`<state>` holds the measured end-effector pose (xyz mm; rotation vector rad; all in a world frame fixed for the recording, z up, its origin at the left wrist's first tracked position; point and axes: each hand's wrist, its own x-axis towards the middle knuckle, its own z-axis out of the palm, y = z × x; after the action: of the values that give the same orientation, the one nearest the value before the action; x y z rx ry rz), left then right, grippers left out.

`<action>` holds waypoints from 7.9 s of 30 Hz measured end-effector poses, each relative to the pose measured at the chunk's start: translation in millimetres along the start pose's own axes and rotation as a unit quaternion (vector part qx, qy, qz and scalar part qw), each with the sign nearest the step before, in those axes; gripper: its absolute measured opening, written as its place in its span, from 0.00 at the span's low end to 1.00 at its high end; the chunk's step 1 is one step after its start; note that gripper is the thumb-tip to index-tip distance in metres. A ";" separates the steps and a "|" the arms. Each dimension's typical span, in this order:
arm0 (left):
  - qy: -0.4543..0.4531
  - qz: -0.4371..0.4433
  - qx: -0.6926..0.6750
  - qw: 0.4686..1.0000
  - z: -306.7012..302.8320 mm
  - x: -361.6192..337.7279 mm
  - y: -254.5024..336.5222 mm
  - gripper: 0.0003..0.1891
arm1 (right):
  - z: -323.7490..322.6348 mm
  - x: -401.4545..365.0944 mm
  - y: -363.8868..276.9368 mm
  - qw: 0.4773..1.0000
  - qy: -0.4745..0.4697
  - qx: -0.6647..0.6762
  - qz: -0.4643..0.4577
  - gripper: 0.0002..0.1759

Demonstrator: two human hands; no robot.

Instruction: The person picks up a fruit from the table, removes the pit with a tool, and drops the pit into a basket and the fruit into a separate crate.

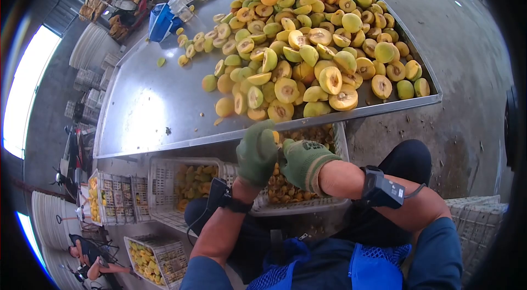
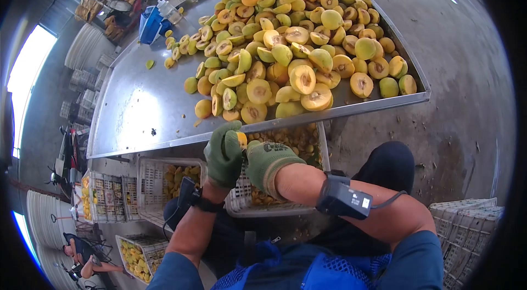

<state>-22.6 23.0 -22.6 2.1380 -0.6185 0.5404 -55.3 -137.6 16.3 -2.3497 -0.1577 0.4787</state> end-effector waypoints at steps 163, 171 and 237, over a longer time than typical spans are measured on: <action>-0.082 -0.224 -0.386 0.891 -37.8 3.3 20.0 0.28 | 3.4 11.1 26.7 0.664 -0.458 0.590 -0.046 0.20; -0.081 -0.291 -0.208 0.930 -118.3 -19.0 -8.8 0.33 | -3.0 -10.6 12.5 0.924 -0.344 0.162 0.042 0.40; -0.121 -0.319 -0.376 0.862 -14.1 -2.8 -16.8 0.20 | 4.6 7.5 7.9 0.994 0.063 -0.044 -0.078 0.19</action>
<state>-17.1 44.1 -26.2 1.5110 -0.1592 -0.3144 -50.4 -138.7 5.7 -2.4226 -0.3071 0.2514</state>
